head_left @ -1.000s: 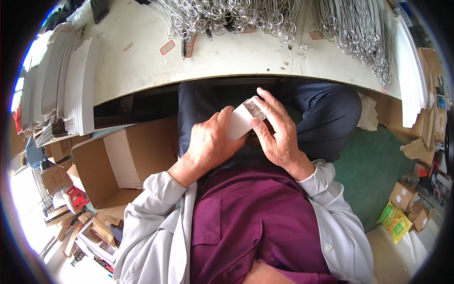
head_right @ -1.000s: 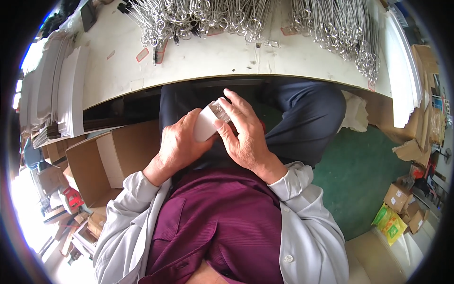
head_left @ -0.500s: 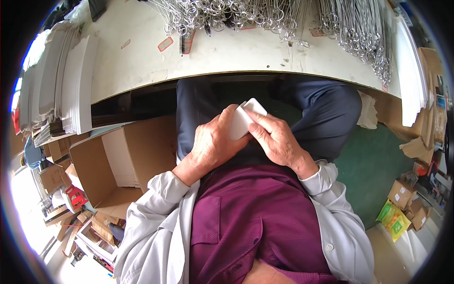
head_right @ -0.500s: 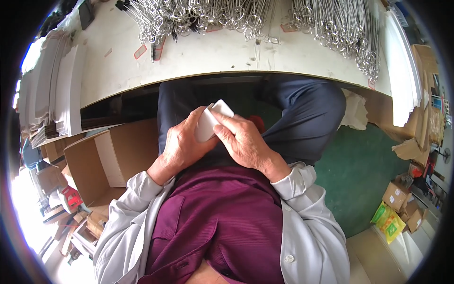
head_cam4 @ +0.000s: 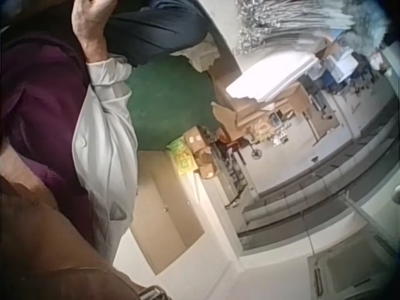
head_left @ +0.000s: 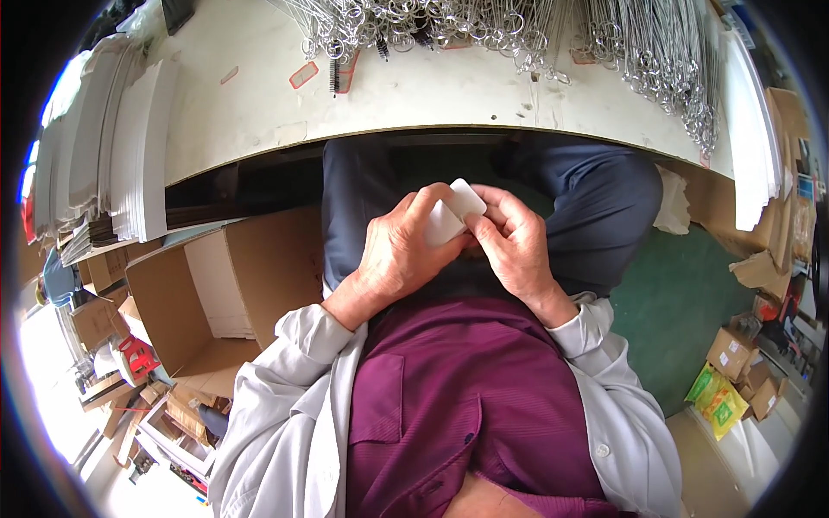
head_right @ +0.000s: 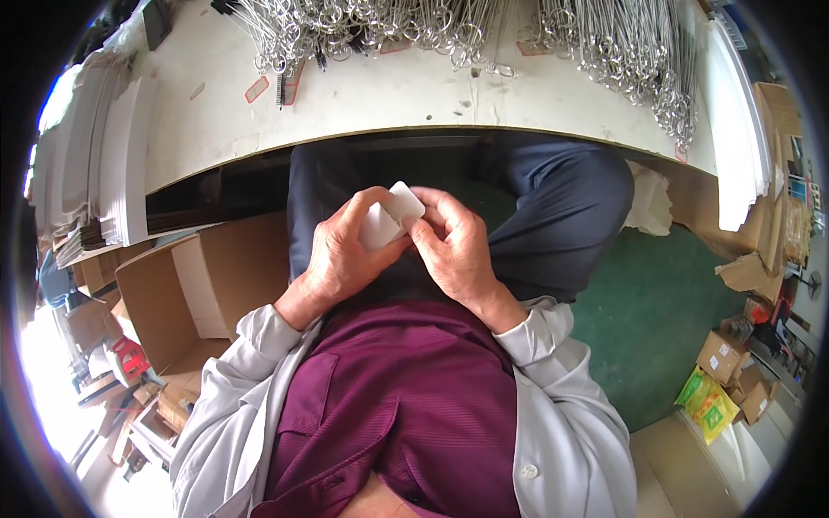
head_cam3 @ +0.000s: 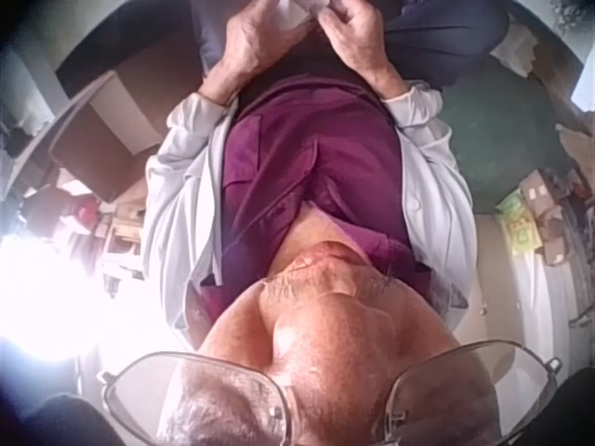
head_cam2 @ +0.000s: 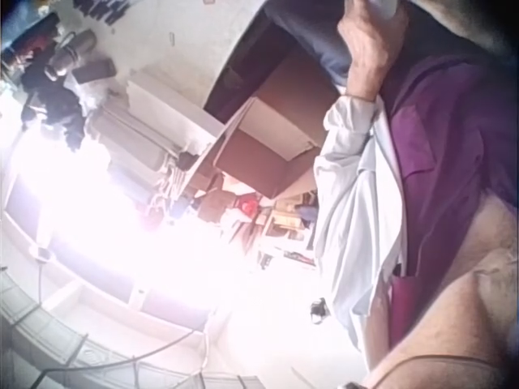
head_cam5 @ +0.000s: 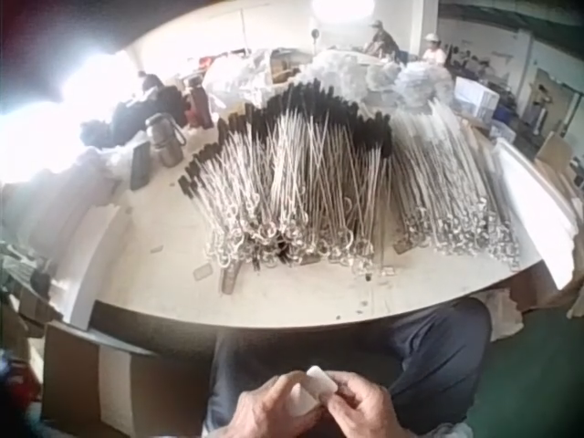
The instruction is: Folding plastic strips into rectangular sleeves and inserting wire brushes into them for packaging.
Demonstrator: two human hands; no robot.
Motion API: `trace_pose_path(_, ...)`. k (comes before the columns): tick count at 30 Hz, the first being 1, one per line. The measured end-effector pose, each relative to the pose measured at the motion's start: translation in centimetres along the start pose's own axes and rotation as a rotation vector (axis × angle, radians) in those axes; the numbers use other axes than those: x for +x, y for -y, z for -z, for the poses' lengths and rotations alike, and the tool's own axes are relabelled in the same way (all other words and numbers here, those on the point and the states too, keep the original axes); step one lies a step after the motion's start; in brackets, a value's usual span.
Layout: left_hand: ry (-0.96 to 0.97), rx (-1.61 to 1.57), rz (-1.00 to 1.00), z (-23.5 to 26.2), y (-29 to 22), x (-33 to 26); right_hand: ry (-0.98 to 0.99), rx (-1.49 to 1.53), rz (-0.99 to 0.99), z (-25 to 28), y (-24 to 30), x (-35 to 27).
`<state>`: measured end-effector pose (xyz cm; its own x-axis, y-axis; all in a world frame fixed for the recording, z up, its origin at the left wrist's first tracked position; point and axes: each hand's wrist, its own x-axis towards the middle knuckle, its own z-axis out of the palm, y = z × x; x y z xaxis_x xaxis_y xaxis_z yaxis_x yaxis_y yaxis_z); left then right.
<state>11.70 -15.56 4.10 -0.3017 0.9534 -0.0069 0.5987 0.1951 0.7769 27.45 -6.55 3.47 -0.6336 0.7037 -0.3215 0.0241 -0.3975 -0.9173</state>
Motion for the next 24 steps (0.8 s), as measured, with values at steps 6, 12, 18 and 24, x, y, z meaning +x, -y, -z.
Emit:
trace_pose_path(6,-0.003,-0.007,-0.015,-0.6,0.5,-0.4,-0.011,-0.754,0.574,0.0,0.3,0.7)
trace_pose_path(12,-0.02,-0.013,0.066,-0.9,0.1,-0.5,-0.012,-0.477,0.389,-0.5,0.0,0.3)
trace_pose_path(18,-0.037,0.08,0.086,-1.4,0.6,-0.8,-0.021,-0.388,0.297,-1.2,-0.6,0.5)
trace_pose_path(24,-0.106,0.164,-0.004,-1.9,1.1,-0.8,-0.003,-0.269,-0.011,-0.7,-1.1,0.9)
